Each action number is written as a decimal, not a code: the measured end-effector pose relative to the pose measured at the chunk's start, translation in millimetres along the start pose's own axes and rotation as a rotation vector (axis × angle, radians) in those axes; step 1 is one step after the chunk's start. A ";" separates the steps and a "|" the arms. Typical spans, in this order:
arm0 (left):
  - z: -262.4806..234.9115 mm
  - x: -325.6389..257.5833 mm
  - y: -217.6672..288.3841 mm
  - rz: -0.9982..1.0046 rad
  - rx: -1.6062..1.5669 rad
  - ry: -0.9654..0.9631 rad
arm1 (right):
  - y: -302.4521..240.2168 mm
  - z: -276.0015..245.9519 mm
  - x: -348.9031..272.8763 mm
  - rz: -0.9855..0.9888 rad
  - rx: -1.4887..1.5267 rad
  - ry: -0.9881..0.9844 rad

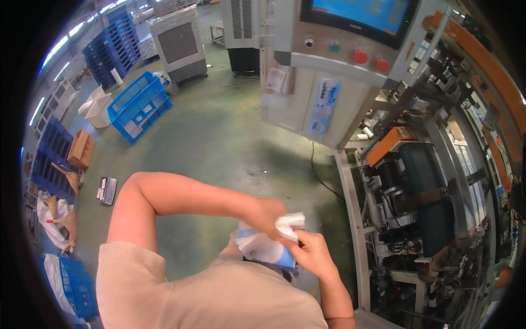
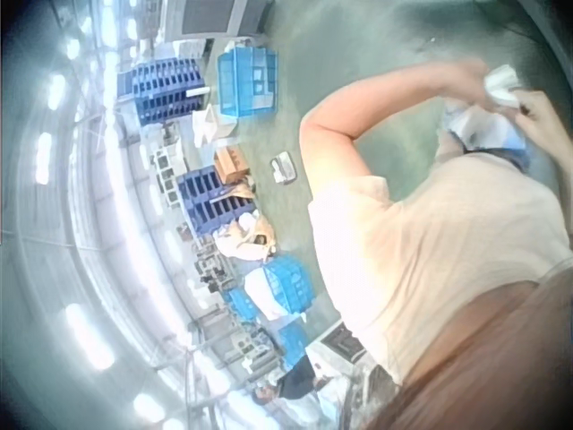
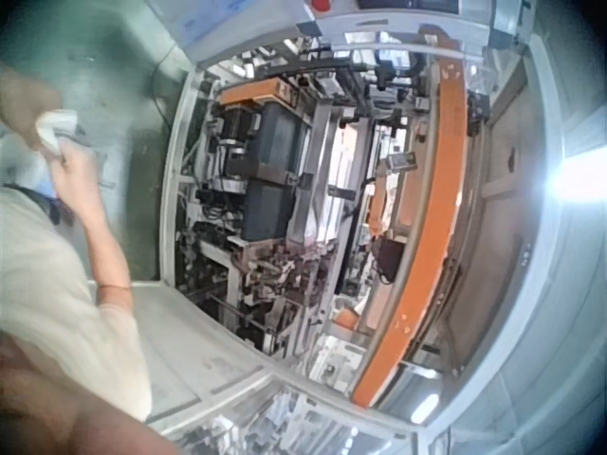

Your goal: The person collects plastic components from a blue crate, places them into plastic bags, and then hangs the filled bags on a rack attached to a machine.

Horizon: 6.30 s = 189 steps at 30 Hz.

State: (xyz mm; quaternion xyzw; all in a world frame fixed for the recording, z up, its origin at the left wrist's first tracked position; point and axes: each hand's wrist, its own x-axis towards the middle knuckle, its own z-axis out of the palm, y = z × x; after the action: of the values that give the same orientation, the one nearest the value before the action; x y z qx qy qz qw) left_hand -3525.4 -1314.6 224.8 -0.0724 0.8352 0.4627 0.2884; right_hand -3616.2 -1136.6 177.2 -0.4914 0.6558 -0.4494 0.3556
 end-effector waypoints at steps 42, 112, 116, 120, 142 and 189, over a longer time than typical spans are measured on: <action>-262.0 -419.4 -406.7 -0.197 -1.116 0.411 | -154.0 400.6 486.6 -0.061 0.506 -0.541; -767.9 55.7 -616.5 -0.304 -0.945 0.222 | 150.8 15.3 833.6 0.377 -0.449 2.159; -759.4 75.0 -633.2 -0.225 -1.020 0.051 | 98.3 187.9 895.9 0.279 -0.158 1.766; -742.2 62.1 -629.6 -0.034 -0.869 -0.168 | 49.7 328.0 943.1 0.256 -0.161 1.509; -516.7 -142.0 -638.5 -0.100 -0.413 -0.956 | -73.3 624.5 802.5 0.910 -0.602 1.568; -21.0 -450.8 -507.3 0.794 0.847 -1.561 | -264.0 926.8 351.3 1.209 -0.723 2.392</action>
State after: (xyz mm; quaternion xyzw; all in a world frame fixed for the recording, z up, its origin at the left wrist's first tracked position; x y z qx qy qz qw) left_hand -2966.2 -1682.3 109.8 0.6514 0.4699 0.1054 0.5863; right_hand -2781.7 -1727.7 98.3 0.4815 0.7459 -0.1778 -0.4244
